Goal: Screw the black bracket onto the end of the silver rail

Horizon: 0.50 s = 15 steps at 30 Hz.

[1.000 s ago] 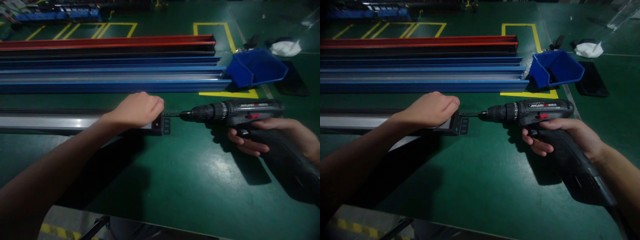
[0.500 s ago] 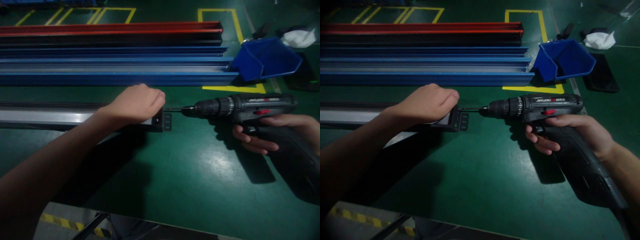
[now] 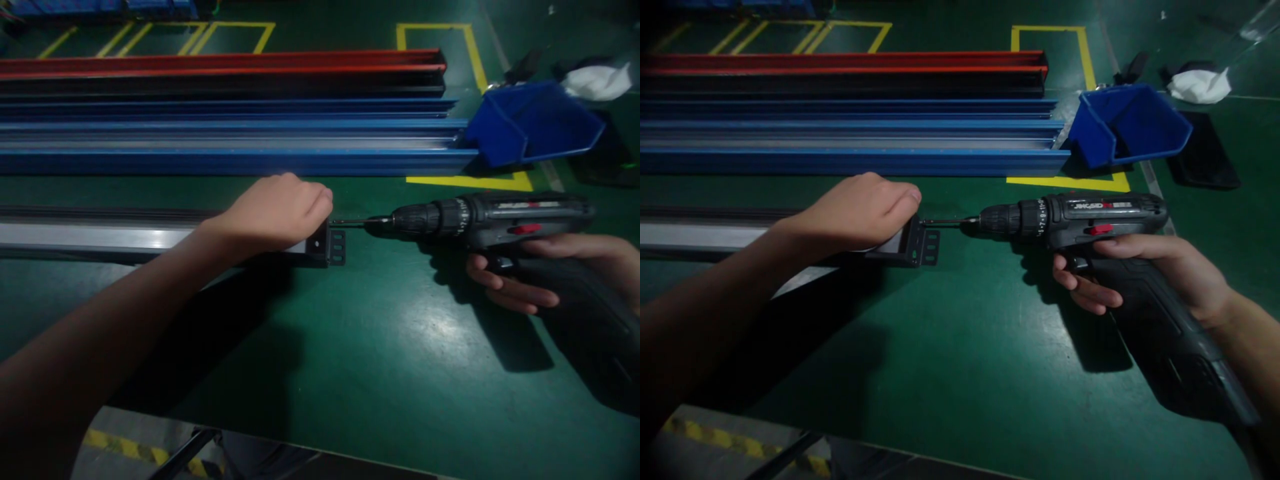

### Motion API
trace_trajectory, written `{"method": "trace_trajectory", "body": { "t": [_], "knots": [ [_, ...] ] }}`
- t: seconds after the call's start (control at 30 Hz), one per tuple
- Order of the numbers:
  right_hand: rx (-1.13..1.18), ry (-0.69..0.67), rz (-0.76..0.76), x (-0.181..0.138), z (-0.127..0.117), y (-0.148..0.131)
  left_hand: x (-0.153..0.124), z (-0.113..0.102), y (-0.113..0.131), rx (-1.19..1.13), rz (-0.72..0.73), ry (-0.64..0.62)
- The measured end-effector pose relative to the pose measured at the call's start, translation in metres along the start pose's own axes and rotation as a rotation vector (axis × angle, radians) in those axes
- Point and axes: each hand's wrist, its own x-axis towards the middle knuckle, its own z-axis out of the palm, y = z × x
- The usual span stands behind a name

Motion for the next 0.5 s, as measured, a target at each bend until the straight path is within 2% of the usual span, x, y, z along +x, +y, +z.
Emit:
{"method": "trace_trajectory", "body": {
  "t": [0.5],
  "knots": [
    [0.016, 0.010, 0.001, 0.0011, 0.0018, 0.0006, 0.0002, -0.0014, 0.0017, 0.000, -0.001, 0.009]
  ]
}}
